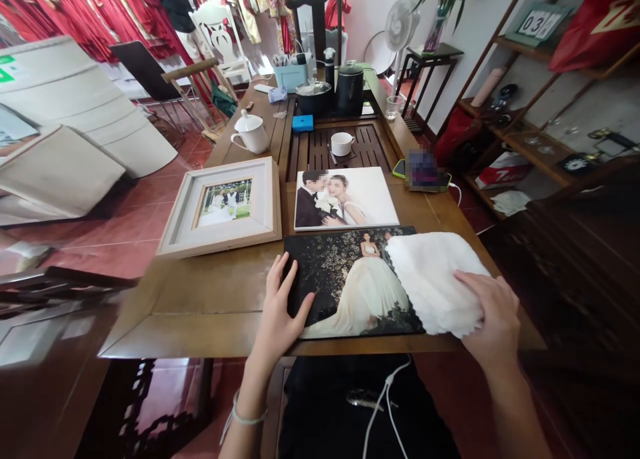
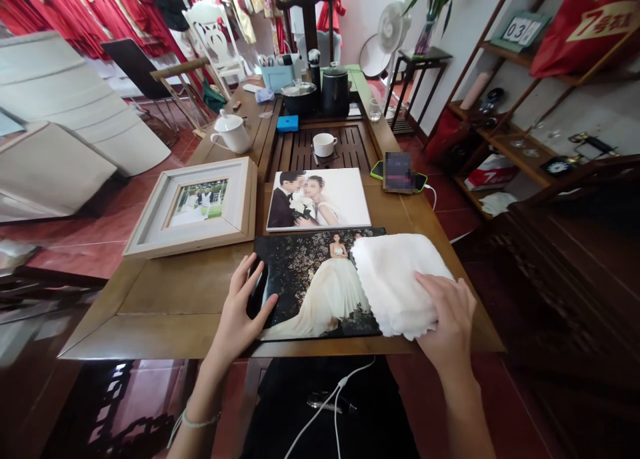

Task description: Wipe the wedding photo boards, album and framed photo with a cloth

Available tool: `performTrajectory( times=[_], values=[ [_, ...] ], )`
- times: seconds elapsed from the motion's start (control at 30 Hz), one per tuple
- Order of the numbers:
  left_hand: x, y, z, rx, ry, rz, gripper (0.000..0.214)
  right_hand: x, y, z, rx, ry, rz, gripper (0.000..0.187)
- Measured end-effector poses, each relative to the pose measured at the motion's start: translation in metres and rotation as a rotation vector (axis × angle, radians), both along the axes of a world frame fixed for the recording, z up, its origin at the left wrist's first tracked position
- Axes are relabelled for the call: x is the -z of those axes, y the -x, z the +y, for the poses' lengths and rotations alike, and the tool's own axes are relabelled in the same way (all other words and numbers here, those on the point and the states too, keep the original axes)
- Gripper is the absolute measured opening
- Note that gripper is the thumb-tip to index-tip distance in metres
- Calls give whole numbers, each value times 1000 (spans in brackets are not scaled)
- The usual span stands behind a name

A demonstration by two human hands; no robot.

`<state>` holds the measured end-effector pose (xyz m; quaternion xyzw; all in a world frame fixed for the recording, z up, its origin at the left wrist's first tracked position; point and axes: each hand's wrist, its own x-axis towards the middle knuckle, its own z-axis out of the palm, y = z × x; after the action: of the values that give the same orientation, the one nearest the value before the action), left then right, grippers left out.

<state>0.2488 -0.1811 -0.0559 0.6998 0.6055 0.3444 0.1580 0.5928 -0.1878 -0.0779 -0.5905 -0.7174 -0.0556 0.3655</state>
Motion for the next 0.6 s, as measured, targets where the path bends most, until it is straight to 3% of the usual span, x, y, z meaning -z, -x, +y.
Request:
performTrajectory(
  times=[0.13, 0.6],
  values=[
    [-3, 7, 10, 90, -1, -69, 49, -2, 0, 3, -14, 62, -72, 40],
    [3, 11, 13, 65, 29, -82, 50, -2, 4, 6, -81, 54, -71, 35]
  ],
)
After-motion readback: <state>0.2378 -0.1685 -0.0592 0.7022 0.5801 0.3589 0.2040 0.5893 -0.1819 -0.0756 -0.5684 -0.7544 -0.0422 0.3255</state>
